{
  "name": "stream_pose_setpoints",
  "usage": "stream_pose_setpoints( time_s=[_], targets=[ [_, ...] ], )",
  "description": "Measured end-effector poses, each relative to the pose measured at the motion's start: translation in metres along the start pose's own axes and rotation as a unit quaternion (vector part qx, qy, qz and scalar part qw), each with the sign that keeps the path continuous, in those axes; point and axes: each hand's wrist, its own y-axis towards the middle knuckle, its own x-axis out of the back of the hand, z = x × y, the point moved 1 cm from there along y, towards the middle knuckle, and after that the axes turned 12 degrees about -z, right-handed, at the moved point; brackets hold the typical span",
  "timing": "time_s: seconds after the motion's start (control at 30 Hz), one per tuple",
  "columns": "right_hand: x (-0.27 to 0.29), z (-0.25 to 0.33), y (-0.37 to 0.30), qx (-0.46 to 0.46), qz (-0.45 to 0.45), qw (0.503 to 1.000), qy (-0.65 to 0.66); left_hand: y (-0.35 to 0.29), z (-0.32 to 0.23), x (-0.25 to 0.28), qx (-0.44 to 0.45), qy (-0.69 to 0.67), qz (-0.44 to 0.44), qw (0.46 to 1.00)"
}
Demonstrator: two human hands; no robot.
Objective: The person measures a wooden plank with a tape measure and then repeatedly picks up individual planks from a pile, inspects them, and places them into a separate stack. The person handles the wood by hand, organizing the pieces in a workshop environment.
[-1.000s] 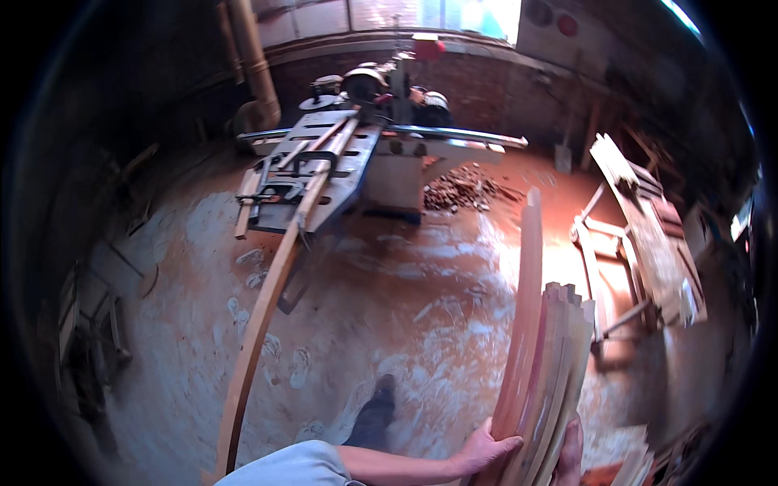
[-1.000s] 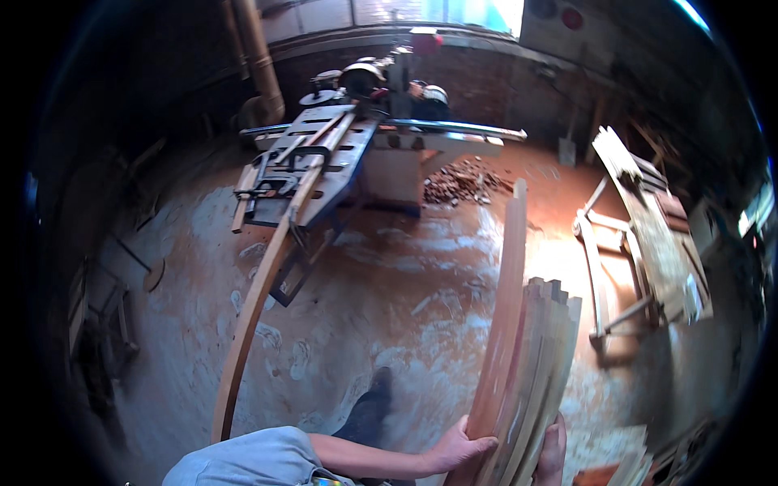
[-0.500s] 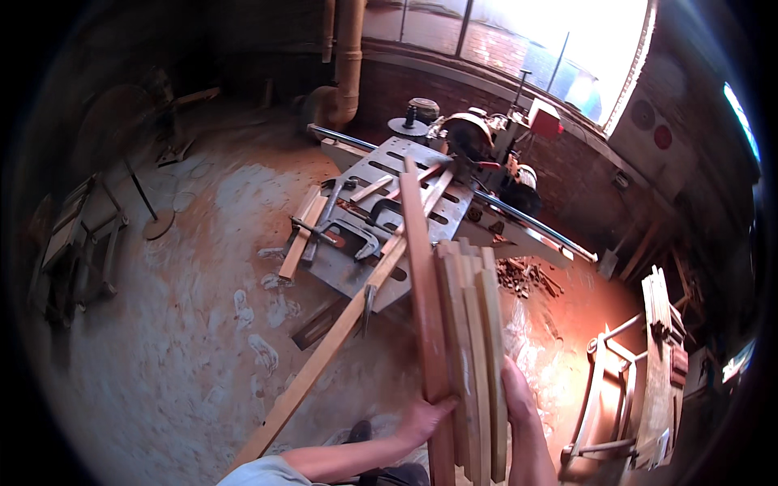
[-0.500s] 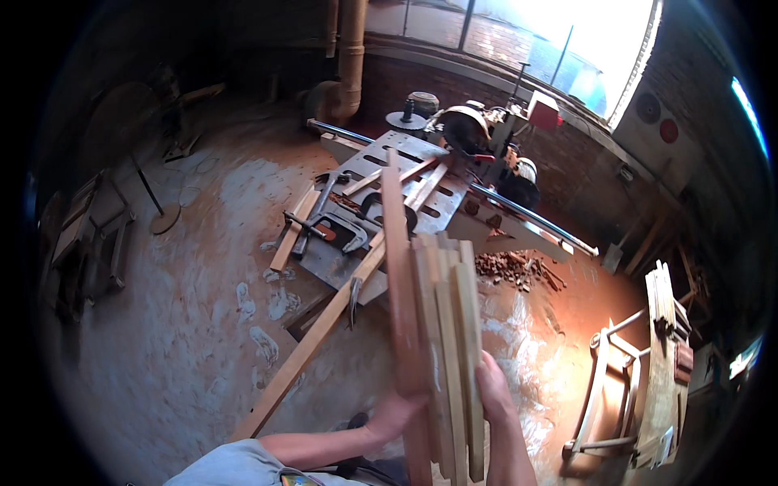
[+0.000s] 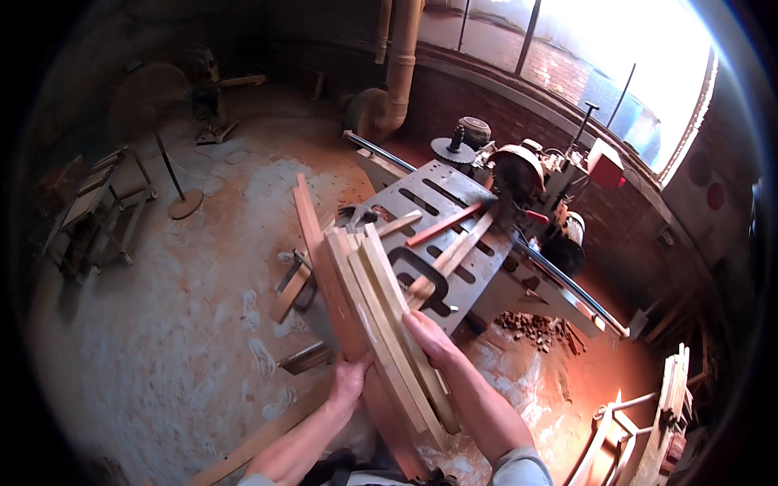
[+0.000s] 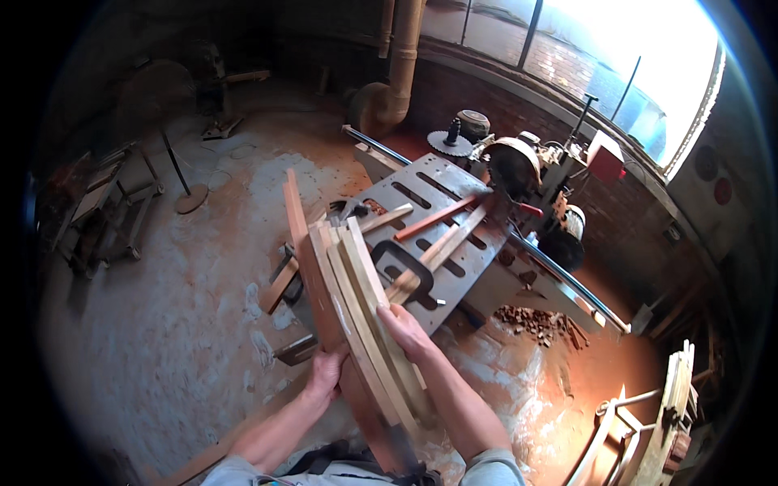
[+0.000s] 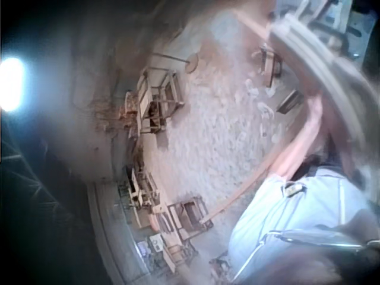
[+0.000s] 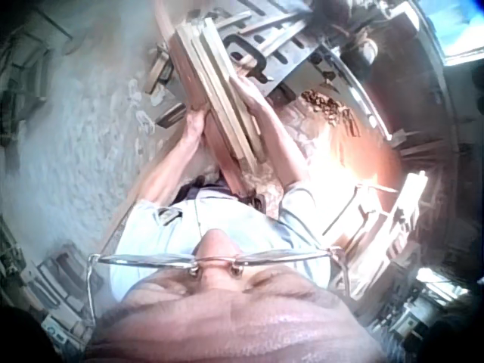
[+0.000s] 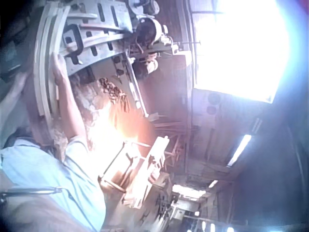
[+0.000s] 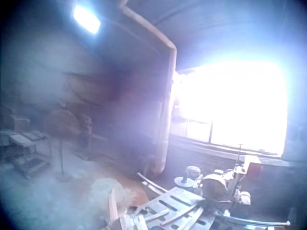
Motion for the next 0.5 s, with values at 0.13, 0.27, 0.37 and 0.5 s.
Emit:
stream_pose_setpoints(
  time_s=[0.13,0.27,0.37,0.5],
  targets=[
    [0.011,-0.005,0.063,0.014,0.044,0.999,-0.016,0.033,0.004,-0.027,0.021,-0.018,-0.029,0.999],
    [0.015,-0.008,0.110,0.013,0.073,0.997,-0.015,0.062,0.005,-0.049,0.027,-0.030,-0.063,0.997],
    [0.010,-0.007,0.129,0.007,0.094,0.995,-0.027,0.081,0.015,-0.045,0.026,0.005,-0.101,0.995],
    [0.007,-0.006,0.146,0.030,0.095,0.989,-0.109,0.109,0.045,-0.032,0.015,0.023,-0.111,0.993]
  ],
)
